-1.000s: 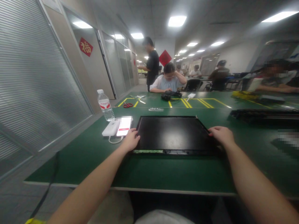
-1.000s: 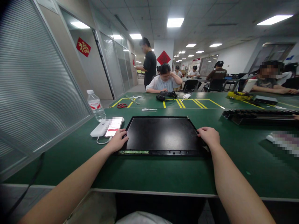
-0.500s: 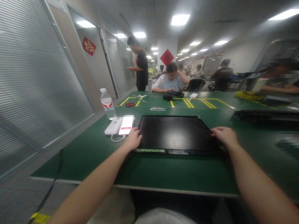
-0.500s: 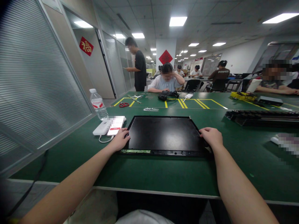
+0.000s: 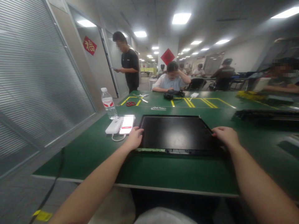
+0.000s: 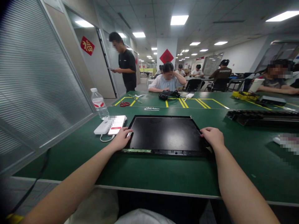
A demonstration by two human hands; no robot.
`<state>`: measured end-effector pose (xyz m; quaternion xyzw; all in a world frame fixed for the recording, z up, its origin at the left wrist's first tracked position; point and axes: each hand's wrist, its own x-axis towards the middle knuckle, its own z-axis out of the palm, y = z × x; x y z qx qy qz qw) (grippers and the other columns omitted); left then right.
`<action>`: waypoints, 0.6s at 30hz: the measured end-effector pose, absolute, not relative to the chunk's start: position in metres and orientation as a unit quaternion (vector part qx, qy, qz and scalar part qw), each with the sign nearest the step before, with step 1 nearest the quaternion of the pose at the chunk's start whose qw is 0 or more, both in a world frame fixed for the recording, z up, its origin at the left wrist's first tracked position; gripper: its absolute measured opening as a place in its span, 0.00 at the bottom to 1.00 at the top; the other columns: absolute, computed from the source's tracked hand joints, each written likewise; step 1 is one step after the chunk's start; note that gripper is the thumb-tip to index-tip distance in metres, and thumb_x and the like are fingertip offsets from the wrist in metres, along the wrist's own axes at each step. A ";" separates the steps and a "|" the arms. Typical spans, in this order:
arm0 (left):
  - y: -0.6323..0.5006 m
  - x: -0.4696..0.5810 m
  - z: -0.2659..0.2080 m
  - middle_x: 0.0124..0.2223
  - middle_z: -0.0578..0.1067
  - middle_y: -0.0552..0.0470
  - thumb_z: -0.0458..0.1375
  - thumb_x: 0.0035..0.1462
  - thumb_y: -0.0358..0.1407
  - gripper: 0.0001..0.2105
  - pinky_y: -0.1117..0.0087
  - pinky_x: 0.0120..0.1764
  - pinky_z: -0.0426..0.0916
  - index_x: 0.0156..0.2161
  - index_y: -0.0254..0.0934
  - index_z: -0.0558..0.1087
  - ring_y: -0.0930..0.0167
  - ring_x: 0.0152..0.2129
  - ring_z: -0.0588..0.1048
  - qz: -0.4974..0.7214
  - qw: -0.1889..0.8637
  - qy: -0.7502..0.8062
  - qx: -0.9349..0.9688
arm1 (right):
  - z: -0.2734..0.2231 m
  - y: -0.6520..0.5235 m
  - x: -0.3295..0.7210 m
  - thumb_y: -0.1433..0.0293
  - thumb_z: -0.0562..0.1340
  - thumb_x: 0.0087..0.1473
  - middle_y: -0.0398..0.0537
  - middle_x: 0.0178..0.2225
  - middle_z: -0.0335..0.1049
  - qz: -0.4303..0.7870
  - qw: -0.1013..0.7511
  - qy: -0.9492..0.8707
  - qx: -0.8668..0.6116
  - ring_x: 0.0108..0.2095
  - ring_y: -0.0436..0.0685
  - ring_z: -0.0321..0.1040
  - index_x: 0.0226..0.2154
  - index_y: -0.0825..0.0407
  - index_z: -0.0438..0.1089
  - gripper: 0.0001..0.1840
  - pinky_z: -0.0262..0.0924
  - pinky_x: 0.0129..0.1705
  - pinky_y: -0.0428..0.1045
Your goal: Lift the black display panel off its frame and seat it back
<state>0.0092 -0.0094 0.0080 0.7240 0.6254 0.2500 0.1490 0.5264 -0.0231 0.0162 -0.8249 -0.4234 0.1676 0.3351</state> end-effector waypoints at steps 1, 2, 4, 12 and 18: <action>-0.009 0.008 0.009 0.73 0.72 0.32 0.59 0.66 0.27 0.22 0.49 0.78 0.61 0.62 0.33 0.83 0.50 0.74 0.72 0.249 0.149 0.626 0.723 | 0.017 -0.023 0.525 0.60 0.67 0.54 0.53 0.36 0.87 0.173 0.334 -0.419 -0.827 0.33 0.66 0.80 0.38 0.48 0.85 0.14 0.74 0.37 0.57; -0.009 0.007 0.010 0.73 0.72 0.31 0.58 0.66 0.27 0.22 0.49 0.78 0.61 0.63 0.32 0.82 0.50 0.74 0.71 0.249 0.149 0.627 0.723 | 0.017 -0.024 0.525 0.60 0.67 0.54 0.53 0.36 0.87 0.175 0.334 -0.415 -0.828 0.33 0.66 0.80 0.39 0.48 0.85 0.14 0.73 0.37 0.57; -0.008 0.005 0.011 0.73 0.72 0.31 0.58 0.66 0.28 0.23 0.51 0.78 0.62 0.63 0.32 0.81 0.51 0.73 0.72 0.249 0.143 0.627 0.724 | 0.017 -0.024 0.524 0.60 0.67 0.54 0.54 0.36 0.87 0.169 0.340 -0.412 -0.828 0.33 0.66 0.80 0.39 0.48 0.85 0.14 0.73 0.36 0.57; -0.009 0.001 0.022 0.65 0.82 0.33 0.58 0.66 0.28 0.23 0.51 0.72 0.70 0.64 0.35 0.80 0.50 0.66 0.79 0.203 0.114 0.624 0.746 | 0.012 -0.021 0.526 0.58 0.68 0.53 0.52 0.33 0.86 0.119 0.339 -0.435 -0.826 0.34 0.67 0.80 0.37 0.47 0.85 0.15 0.70 0.36 0.57; -0.016 0.006 0.029 0.62 0.85 0.35 0.58 0.67 0.27 0.25 0.50 0.65 0.75 0.67 0.38 0.79 0.48 0.61 0.83 0.197 0.134 0.632 0.737 | 0.009 -0.020 0.529 0.57 0.68 0.51 0.52 0.32 0.86 0.116 0.349 -0.436 -0.821 0.33 0.66 0.80 0.37 0.47 0.85 0.15 0.71 0.34 0.56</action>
